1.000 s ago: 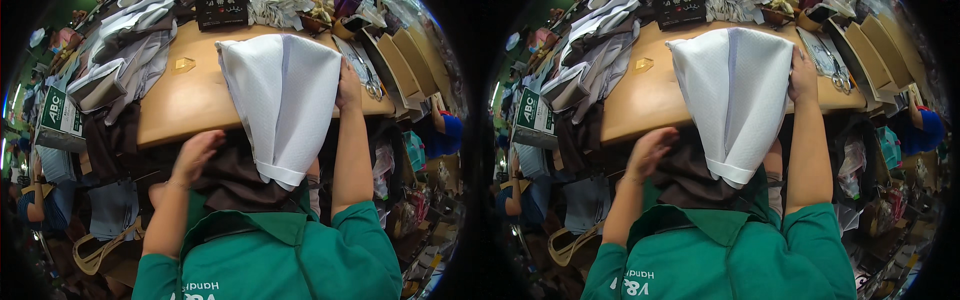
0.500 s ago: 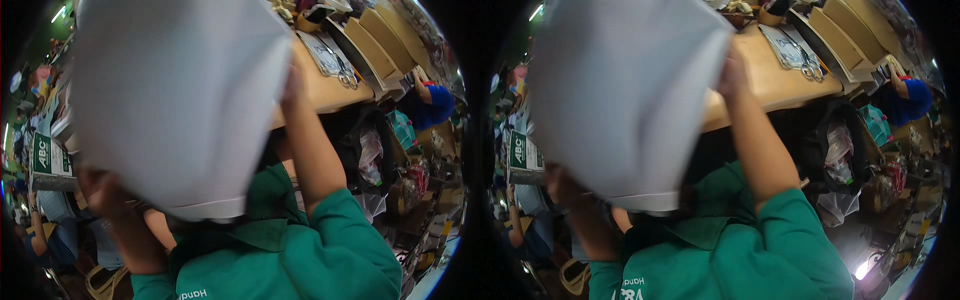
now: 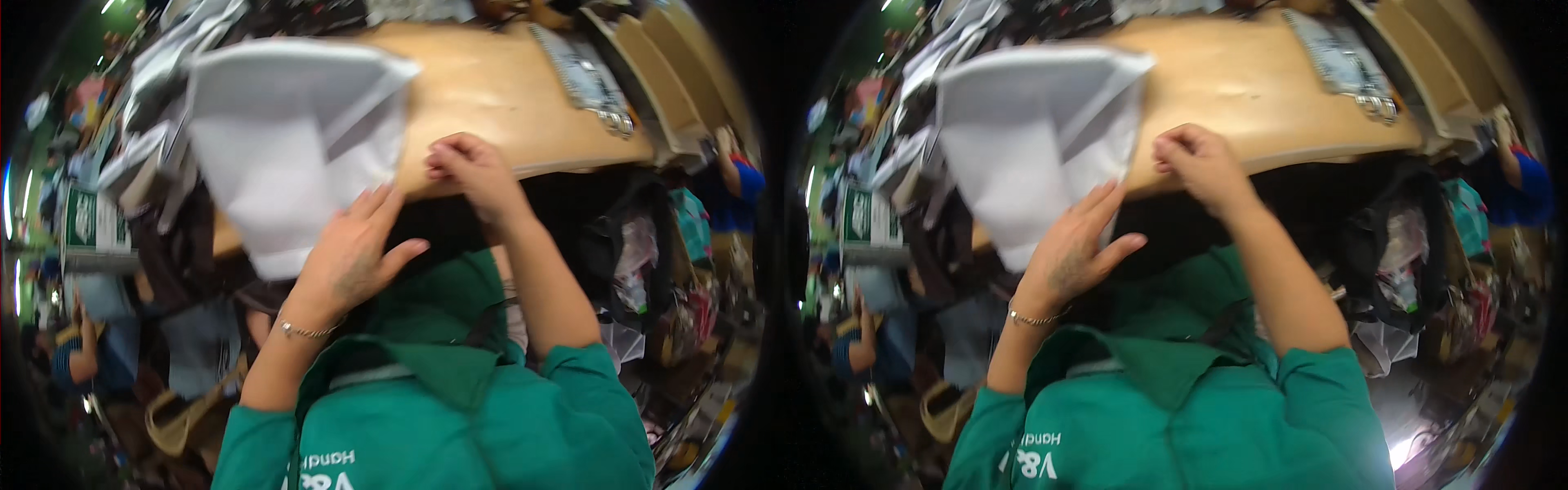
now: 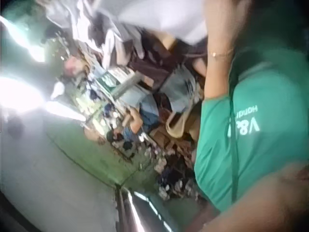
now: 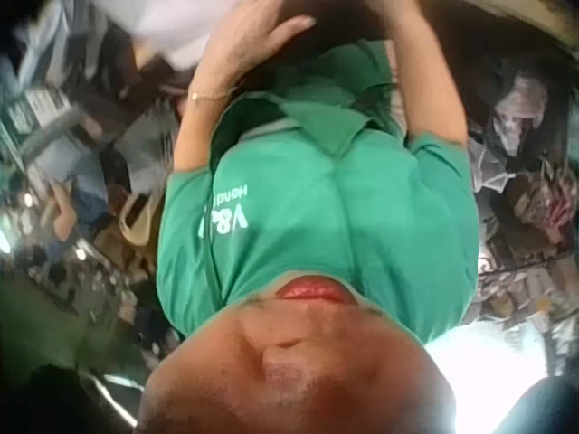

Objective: The person aligns and trims fabric pieces, folding and holding the edges of white and brown textiles together while using shears to trim excess material at a workstation.

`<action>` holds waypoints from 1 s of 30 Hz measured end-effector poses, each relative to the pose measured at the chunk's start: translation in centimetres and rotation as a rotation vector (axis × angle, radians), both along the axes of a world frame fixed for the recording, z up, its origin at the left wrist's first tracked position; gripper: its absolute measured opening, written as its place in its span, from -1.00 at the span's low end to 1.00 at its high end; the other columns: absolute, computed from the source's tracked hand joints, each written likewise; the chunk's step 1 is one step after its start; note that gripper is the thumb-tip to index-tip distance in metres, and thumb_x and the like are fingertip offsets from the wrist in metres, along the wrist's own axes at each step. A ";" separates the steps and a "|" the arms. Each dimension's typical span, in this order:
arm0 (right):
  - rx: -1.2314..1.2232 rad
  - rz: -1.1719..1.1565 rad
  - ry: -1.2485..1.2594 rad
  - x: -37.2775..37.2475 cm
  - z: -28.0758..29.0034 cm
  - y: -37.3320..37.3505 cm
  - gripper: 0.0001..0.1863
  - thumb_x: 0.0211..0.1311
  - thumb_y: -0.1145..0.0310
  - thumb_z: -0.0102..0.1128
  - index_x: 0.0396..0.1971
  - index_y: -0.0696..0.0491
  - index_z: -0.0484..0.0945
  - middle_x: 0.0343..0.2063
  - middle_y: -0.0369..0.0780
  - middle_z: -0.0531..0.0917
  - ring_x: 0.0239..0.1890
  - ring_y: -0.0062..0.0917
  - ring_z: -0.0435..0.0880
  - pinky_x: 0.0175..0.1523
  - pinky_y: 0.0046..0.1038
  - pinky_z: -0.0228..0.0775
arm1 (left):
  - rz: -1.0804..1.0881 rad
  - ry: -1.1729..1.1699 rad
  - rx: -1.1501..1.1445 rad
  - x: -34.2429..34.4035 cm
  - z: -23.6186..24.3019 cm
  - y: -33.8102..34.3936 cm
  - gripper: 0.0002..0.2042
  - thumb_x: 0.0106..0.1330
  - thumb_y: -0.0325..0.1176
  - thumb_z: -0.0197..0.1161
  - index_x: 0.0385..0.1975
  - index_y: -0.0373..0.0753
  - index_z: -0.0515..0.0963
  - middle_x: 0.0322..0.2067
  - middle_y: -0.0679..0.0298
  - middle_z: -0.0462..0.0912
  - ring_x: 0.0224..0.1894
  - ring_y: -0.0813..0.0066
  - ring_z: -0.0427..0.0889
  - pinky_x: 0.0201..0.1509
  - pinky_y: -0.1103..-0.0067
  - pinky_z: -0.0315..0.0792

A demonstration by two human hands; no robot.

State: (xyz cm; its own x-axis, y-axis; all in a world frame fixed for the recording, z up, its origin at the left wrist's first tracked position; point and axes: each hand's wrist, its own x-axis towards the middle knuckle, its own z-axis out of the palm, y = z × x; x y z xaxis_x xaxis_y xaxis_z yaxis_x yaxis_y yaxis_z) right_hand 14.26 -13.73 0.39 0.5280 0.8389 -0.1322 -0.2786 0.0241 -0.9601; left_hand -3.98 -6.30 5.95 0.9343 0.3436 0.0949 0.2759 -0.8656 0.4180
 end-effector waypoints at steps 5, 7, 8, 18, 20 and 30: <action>-0.241 0.161 -0.058 -1.9 1.0 -1.2 -0.68 0.21 0.20 0.14 -0.33 0.21 0.53 -0.46 -0.27 0.60 -0.45 -0.68 0.55 -0.28 -0.63 0.39 | 0.156 -0.449 0.050 -3.1 3.0 3.2 -0.71 0.09 -0.42 0.28 -0.18 -0.35 0.52 -0.02 0.00 0.46 0.02 0.10 0.47 0.10 0.41 0.31; -0.330 0.229 -0.155 -3.1 0.5 -1.3 -0.64 0.18 0.15 0.17 -0.38 0.22 0.56 -0.49 -0.26 0.60 -0.48 -0.67 0.55 -0.32 -0.63 0.39 | 0.386 -0.506 0.114 -6.3 2.8 4.7 -0.70 0.11 -0.39 0.28 -0.17 -0.37 0.51 -0.06 -0.01 0.48 -0.04 0.15 0.49 0.05 0.43 0.33; -0.300 0.285 -0.144 -3.6 -0.3 -1.6 -0.61 0.14 0.12 0.21 -0.37 0.22 0.57 -0.51 -0.24 0.61 -0.48 -0.65 0.55 -0.34 -0.60 0.40 | 0.481 -0.424 0.210 -8.2 2.6 5.1 -0.68 0.13 -0.35 0.27 -0.15 -0.36 0.50 -0.07 -0.02 0.47 -0.05 0.13 0.48 0.04 0.42 0.33; -0.018 0.201 0.071 -5.7 -2.2 0.8 -0.85 0.17 0.39 0.14 -0.43 0.17 0.53 -0.51 -0.33 0.59 -0.49 -0.75 0.46 -0.37 -0.60 0.32 | 0.613 -0.613 -0.469 -7.0 -3.2 4.8 -0.67 0.09 -0.41 0.31 -0.18 -0.40 0.43 -0.32 0.23 0.58 -0.26 0.58 0.51 -0.15 0.64 0.38; -0.025 0.110 0.179 -4.9 -0.9 1.0 -0.82 0.20 0.30 0.12 -0.38 0.11 0.51 -0.49 -0.34 0.59 -0.47 -0.75 0.48 -0.36 -0.64 0.29 | 0.586 -0.620 -0.434 -5.8 -3.4 6.5 -0.68 0.14 -0.36 0.28 -0.19 -0.41 0.44 -0.33 0.21 0.59 -0.27 0.52 0.53 -0.19 0.62 0.38; -0.048 0.180 0.151 -8.0 -2.8 -2.1 -0.71 0.22 0.29 0.12 -0.12 0.12 0.48 -0.20 -0.34 0.57 -0.14 -0.72 0.46 -0.02 -0.61 0.25 | 0.520 -0.608 0.262 -8.9 -3.4 1.6 -0.61 0.17 -0.31 0.25 -0.06 -0.38 0.41 -0.09 0.07 0.43 -0.09 0.20 0.46 0.02 0.45 0.34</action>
State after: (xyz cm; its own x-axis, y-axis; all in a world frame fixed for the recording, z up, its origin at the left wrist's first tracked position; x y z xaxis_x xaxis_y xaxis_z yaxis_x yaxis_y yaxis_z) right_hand 6.29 -15.80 -2.42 0.3416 0.9086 -0.2402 -0.4143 -0.0838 -0.9063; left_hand -12.90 -4.72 2.53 0.4233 0.6125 0.6675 0.4578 -0.7804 0.4258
